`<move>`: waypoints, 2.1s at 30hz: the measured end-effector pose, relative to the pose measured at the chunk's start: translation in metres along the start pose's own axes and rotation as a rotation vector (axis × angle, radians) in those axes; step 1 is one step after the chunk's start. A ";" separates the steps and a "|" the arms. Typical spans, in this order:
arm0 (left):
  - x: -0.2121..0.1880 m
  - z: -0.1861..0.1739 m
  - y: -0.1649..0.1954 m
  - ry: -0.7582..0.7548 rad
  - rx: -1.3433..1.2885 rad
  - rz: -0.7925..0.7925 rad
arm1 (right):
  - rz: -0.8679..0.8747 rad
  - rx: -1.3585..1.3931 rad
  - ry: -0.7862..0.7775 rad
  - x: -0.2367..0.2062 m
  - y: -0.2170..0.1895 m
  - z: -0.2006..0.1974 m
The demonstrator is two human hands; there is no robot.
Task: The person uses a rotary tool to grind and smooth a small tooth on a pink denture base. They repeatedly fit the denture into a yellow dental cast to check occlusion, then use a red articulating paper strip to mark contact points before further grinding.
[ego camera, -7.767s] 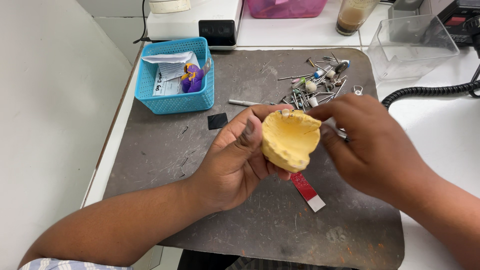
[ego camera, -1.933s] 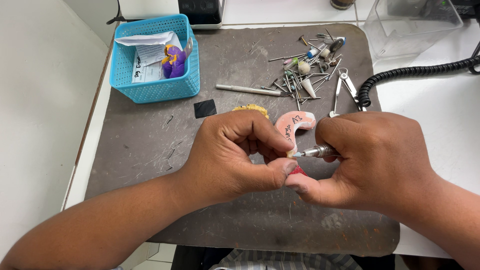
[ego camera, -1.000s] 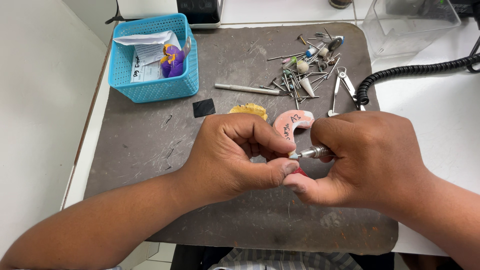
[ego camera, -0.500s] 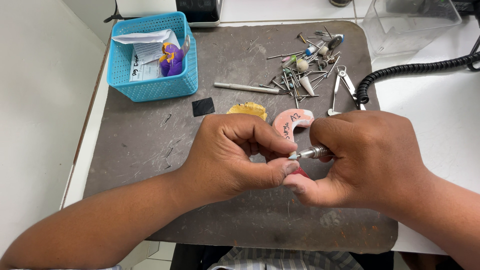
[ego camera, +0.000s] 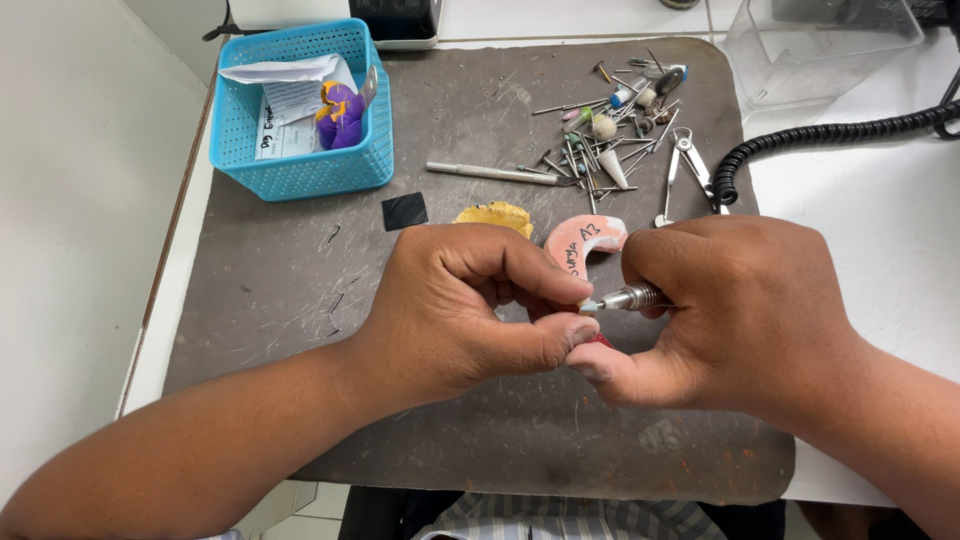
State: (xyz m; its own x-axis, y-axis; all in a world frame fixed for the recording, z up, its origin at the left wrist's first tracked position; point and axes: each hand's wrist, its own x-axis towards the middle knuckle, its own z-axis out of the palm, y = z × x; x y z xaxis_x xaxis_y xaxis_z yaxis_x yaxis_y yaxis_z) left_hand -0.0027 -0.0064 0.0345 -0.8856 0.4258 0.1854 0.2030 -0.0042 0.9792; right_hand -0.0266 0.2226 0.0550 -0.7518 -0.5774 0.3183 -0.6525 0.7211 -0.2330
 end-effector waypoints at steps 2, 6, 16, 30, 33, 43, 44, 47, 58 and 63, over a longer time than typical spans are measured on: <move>0.001 0.001 0.000 0.002 -0.006 -0.014 | -0.032 0.008 0.028 0.000 -0.001 0.001; 0.001 0.000 0.001 -0.006 0.042 0.003 | 0.008 -0.001 -0.010 0.001 0.001 0.001; 0.001 0.000 -0.001 0.005 0.009 -0.002 | 0.032 -0.010 -0.026 0.000 0.001 0.001; 0.000 0.000 -0.002 -0.016 -0.081 -0.011 | 0.050 -0.001 -0.023 -0.001 0.001 0.000; 0.000 0.001 -0.002 -0.008 -0.067 -0.015 | -0.009 -0.016 0.034 0.000 0.001 0.000; 0.002 0.001 -0.002 -0.005 -0.045 -0.050 | -0.018 0.001 0.019 -0.001 0.001 0.002; 0.002 0.001 -0.001 -0.003 -0.016 -0.038 | -0.026 0.006 0.028 -0.001 0.001 0.002; 0.003 0.001 -0.001 0.000 -0.014 -0.030 | -0.004 -0.021 0.015 -0.001 0.003 0.002; 0.001 0.001 -0.001 -0.007 -0.044 -0.015 | -0.049 0.012 0.046 -0.001 0.002 0.002; 0.001 0.001 -0.003 -0.007 -0.073 -0.002 | -0.008 -0.019 0.037 0.000 0.003 0.002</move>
State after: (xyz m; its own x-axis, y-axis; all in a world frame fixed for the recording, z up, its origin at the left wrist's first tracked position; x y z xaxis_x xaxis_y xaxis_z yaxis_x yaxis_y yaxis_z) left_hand -0.0038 -0.0049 0.0322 -0.8829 0.4322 0.1835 0.1702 -0.0697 0.9829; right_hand -0.0289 0.2239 0.0528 -0.7426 -0.5686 0.3540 -0.6560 0.7239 -0.2135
